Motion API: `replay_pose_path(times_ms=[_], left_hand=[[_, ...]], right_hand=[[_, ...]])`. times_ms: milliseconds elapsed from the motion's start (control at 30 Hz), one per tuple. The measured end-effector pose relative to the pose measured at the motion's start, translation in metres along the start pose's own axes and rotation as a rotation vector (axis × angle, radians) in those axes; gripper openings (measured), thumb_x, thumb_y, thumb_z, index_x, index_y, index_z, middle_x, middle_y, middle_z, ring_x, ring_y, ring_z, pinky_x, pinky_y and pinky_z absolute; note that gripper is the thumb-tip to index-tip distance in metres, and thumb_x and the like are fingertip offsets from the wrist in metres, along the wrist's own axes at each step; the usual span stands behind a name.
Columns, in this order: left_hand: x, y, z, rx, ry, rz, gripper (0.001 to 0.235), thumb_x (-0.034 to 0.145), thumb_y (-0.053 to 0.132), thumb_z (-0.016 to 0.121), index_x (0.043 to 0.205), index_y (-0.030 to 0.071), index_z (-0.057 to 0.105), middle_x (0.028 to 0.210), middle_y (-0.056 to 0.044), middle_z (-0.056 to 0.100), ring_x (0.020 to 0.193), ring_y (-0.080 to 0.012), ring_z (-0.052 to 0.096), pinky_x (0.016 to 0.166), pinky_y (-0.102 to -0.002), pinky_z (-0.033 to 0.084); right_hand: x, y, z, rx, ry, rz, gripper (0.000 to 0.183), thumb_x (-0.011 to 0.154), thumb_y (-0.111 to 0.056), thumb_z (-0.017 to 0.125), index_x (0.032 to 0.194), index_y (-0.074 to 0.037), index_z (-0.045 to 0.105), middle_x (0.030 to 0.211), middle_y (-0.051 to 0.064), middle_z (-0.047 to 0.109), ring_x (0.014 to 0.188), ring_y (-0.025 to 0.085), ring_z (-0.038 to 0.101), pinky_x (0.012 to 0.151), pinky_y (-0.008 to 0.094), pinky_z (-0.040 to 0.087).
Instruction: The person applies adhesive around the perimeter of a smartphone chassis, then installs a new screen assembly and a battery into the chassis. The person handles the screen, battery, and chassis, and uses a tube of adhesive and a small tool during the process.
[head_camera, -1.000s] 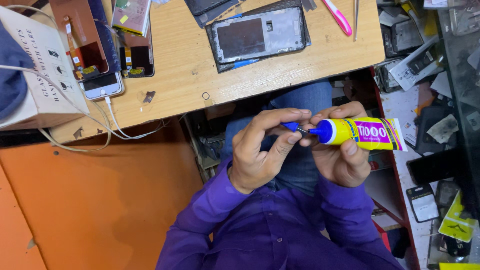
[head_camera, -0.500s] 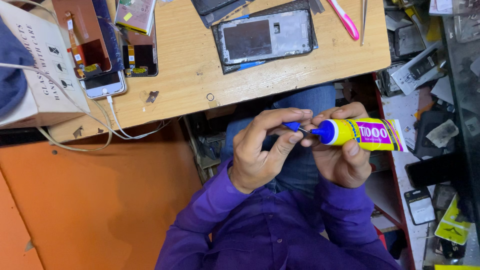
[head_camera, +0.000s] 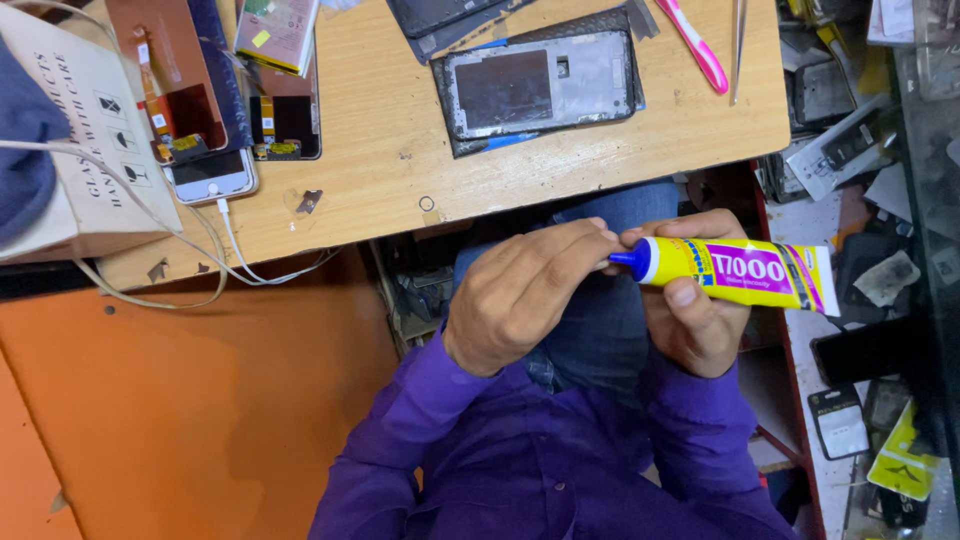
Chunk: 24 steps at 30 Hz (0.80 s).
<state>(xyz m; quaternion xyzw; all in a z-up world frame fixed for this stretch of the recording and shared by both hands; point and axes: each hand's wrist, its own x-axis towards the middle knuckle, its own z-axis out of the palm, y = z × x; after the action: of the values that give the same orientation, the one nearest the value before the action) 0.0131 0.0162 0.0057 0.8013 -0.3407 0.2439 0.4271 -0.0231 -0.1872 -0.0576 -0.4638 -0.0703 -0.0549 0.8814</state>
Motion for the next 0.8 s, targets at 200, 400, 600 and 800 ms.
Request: replay_pose_path(times_ms=[200,400,600,800], left_hand=[[0.000,-0.008,-0.009,-0.177,-0.105,0.029,0.029,0.095,0.010,0.076,0.121,0.001,0.065,0.112,-0.010,0.073,0.101,-0.0249,0.075,0.082,-0.033,0.059],[-0.002,-0.002,-0.009,-0.183,-0.108,-0.281,0.026,0.098,0.031,0.076,0.106,0.008,0.068,0.087,-0.006,0.069,0.077,-0.0217,0.072,0.067,-0.031,0.055],[-0.002,-0.006,-0.014,-0.173,-0.026,-0.145,0.031,0.101,0.037,0.073,0.111,0.009,0.062,0.097,-0.005,0.065,0.088,-0.0244,0.068,0.071,-0.035,0.054],[0.005,-0.012,-0.021,0.315,-0.085,0.237,0.011,0.104,0.018,0.069,0.112,0.011,0.071,0.099,0.001,0.069,0.087,-0.0130,0.067,0.072,-0.030,0.049]], right_hand=[[0.014,-0.005,-0.012,-0.139,-0.179,0.015,0.046,0.096,-0.026,0.081,0.121,0.003,0.055,0.116,0.023,0.068,0.116,0.032,0.068,0.112,0.045,0.053],[0.016,-0.010,-0.019,-0.373,-0.203,-0.030,0.051,0.096,-0.028,0.084,0.122,0.003,0.054,0.121,0.025,0.066,0.120,0.031,0.067,0.114,0.041,0.052],[0.013,0.007,-0.021,-0.251,-0.083,-0.035,0.053,0.100,-0.027,0.084,0.128,0.006,0.054,0.119,0.025,0.068,0.111,0.028,0.068,0.108,0.036,0.054],[0.020,0.019,-0.027,-0.043,-0.083,0.053,0.052,0.102,-0.030,0.082,0.125,0.007,0.054,0.116,0.022,0.068,0.106,0.025,0.068,0.103,0.033,0.054]])
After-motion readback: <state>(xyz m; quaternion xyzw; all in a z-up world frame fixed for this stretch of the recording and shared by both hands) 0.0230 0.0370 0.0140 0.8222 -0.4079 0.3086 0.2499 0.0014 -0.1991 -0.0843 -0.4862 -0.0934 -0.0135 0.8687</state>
